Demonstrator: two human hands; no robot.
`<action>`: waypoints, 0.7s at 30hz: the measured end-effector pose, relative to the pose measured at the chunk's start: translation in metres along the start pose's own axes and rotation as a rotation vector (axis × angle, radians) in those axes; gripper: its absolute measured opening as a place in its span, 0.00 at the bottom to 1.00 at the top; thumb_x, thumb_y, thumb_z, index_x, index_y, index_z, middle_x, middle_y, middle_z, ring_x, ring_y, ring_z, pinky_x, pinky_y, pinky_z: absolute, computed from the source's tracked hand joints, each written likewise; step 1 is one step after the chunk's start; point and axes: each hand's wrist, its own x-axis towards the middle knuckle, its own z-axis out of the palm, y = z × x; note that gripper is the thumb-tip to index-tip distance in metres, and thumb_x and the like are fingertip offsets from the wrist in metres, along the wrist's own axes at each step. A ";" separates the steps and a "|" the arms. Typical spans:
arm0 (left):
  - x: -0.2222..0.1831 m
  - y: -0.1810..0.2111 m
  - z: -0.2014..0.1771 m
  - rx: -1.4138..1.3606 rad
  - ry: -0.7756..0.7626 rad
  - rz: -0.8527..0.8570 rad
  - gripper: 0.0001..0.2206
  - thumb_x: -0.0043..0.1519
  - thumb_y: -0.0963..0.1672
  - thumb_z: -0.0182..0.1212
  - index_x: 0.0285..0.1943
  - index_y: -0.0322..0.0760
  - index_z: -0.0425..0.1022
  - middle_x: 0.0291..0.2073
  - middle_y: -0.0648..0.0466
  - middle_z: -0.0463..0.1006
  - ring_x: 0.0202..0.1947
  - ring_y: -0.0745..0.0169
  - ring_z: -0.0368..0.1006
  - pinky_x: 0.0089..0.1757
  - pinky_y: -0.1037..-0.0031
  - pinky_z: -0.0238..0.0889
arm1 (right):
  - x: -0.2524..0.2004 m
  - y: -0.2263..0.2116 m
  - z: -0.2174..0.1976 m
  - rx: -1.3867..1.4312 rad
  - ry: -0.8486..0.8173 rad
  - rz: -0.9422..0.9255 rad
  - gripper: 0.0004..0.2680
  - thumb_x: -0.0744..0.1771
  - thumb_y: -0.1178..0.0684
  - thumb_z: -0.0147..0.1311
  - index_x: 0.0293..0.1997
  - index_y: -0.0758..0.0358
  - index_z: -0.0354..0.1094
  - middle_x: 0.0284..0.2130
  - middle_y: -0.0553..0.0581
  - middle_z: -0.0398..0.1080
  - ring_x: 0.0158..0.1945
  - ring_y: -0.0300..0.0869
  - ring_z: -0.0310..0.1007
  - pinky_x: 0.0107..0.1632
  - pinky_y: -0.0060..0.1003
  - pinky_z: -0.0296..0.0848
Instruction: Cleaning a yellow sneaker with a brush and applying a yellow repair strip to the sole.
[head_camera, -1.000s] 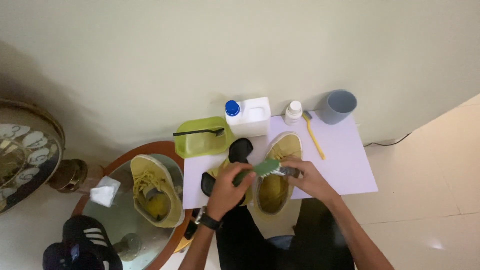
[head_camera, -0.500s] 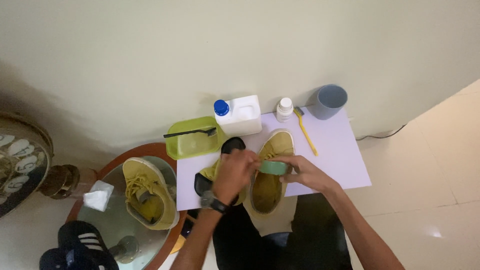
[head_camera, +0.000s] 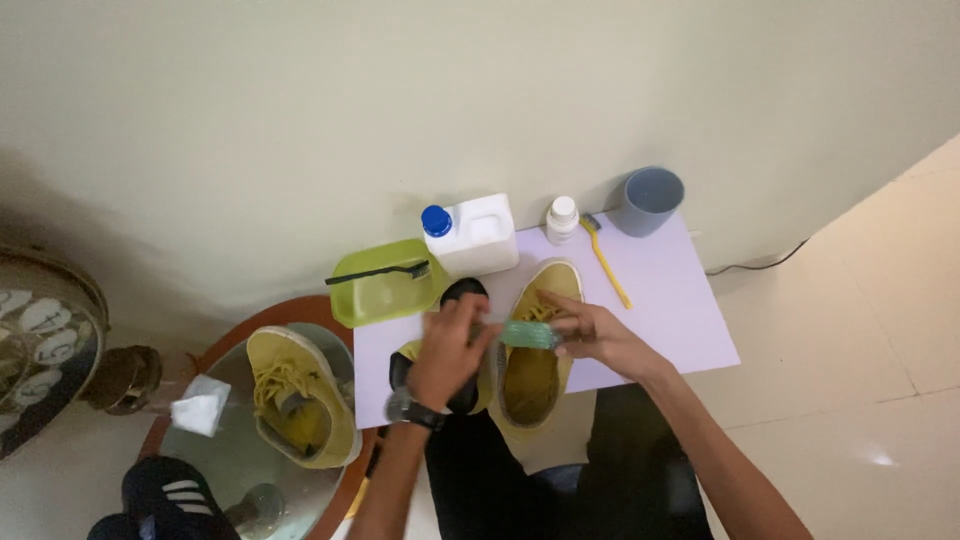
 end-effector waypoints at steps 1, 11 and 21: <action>0.008 0.008 0.007 0.002 0.003 0.003 0.12 0.66 0.49 0.62 0.52 0.46 0.67 0.35 0.50 0.74 0.40 0.45 0.77 0.50 0.58 0.59 | 0.002 -0.007 -0.001 -0.002 0.000 -0.004 0.31 0.63 0.67 0.57 0.76 0.69 0.47 0.43 0.69 0.79 0.43 0.51 0.74 0.50 0.45 0.68; 0.013 -0.006 0.006 0.024 0.064 0.102 0.13 0.64 0.50 0.65 0.49 0.42 0.69 0.33 0.48 0.78 0.39 0.44 0.77 0.47 0.59 0.63 | 0.005 -0.012 0.001 -0.017 0.022 -0.056 0.31 0.61 0.70 0.54 0.75 0.68 0.50 0.44 0.63 0.79 0.43 0.46 0.73 0.47 0.40 0.69; -0.010 -0.057 0.007 0.064 0.109 -0.020 0.15 0.64 0.56 0.62 0.51 0.53 0.67 0.37 0.58 0.77 0.46 0.54 0.77 0.57 0.63 0.52 | 0.009 0.011 0.003 -0.007 0.041 -0.046 0.30 0.62 0.70 0.55 0.75 0.68 0.51 0.44 0.65 0.79 0.45 0.47 0.72 0.52 0.41 0.69</action>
